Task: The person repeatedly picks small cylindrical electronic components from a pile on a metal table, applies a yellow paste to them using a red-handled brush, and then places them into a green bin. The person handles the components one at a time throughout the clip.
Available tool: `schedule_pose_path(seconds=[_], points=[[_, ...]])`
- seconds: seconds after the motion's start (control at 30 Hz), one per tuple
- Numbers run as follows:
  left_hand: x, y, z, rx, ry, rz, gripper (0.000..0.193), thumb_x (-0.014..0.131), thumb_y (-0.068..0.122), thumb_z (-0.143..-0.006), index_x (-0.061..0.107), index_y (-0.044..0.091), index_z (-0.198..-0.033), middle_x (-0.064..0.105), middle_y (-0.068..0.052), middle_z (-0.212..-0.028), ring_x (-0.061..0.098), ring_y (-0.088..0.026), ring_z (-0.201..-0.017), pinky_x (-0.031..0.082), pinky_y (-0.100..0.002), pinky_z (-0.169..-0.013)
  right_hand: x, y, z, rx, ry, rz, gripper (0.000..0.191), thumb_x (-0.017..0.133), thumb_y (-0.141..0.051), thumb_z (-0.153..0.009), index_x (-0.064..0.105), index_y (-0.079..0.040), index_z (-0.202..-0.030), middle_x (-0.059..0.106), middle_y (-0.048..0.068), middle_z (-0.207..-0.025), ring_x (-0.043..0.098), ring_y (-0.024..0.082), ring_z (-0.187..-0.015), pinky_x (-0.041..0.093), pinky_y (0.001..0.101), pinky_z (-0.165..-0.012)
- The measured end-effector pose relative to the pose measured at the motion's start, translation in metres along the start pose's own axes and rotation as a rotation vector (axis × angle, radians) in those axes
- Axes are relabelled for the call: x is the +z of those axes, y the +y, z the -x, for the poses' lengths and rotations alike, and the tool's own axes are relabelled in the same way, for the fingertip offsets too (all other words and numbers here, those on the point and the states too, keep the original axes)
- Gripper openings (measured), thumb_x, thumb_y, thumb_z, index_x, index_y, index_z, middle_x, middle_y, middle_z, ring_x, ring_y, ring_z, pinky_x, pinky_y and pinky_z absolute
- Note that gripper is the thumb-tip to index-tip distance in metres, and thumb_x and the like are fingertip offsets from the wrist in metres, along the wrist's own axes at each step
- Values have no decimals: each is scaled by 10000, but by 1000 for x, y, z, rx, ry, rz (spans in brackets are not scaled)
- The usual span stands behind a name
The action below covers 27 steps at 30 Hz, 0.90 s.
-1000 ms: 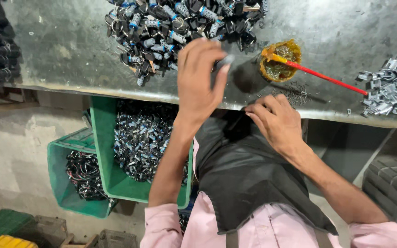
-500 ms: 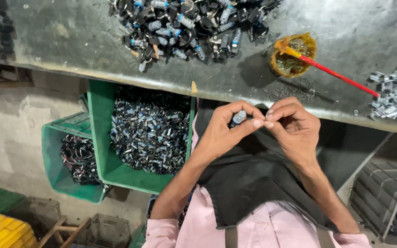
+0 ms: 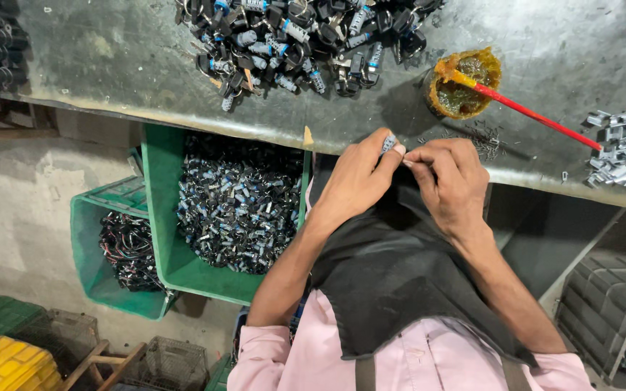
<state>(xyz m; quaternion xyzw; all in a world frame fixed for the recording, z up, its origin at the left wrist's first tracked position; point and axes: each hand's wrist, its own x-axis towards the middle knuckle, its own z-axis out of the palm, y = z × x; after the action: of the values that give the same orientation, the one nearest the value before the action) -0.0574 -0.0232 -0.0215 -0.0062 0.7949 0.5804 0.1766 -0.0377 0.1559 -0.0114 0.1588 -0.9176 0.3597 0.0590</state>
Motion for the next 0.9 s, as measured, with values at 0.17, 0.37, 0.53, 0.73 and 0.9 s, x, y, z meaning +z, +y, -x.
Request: schedule_pose_path(seconds=[0.17, 0.37, 0.53, 0.73, 0.9], points=[[0, -9, -9, -116, -110, 143, 268, 568, 259, -1018, 580, 11, -920, 606, -96, -709, 566, -218, -633, 456, -397, -583, 10, 11, 3, -67, 36, -18, 208, 808, -22, -931, 655, -57, -1068, 635, 95, -1054, 630, 295, -966, 530, 410, -786], [-7, -8, -6, -219, -168, 320, 244, 586, 238, -1038, 587, 17, -935, 520, -6, -743, 446, -115, -673, 385, -318, -571, 7, 0, 0, 32, 39, -153, 167, 757, 12, -978, 654, -21, -1105, 627, 118, -1091, 620, 248, -941, 517, 328, -732], [-9, 3, -2, -25, -100, 254, 162, 617, 185, -1015, 619, 27, -976, 600, -5, -808, 514, -80, -770, 452, -272, -668, -4, -16, 0, 467, -25, -541, 101, 653, -5, -1030, 670, -8, -1130, 609, 58, -1117, 599, 69, -789, 495, 214, -624], [-13, 9, 4, 44, -103, 219, 161, 651, 190, -1008, 616, 34, -993, 604, -35, -802, 526, -108, -764, 474, -295, -689, -7, -14, 0, 597, -42, -748, 73, 691, -4, -1022, 658, 17, -1084, 621, 51, -1061, 584, 69, -800, 481, 217, -624], [1, 15, 4, 32, 75, -26, 166, 651, 192, -1009, 607, 31, -1004, 665, -150, -812, 661, -344, -779, 478, -407, -673, 3, -14, 2, 296, 31, -182, 94, 721, 12, -1016, 641, 25, -1064, 613, 120, -1042, 614, 178, -828, 516, 303, -711]])
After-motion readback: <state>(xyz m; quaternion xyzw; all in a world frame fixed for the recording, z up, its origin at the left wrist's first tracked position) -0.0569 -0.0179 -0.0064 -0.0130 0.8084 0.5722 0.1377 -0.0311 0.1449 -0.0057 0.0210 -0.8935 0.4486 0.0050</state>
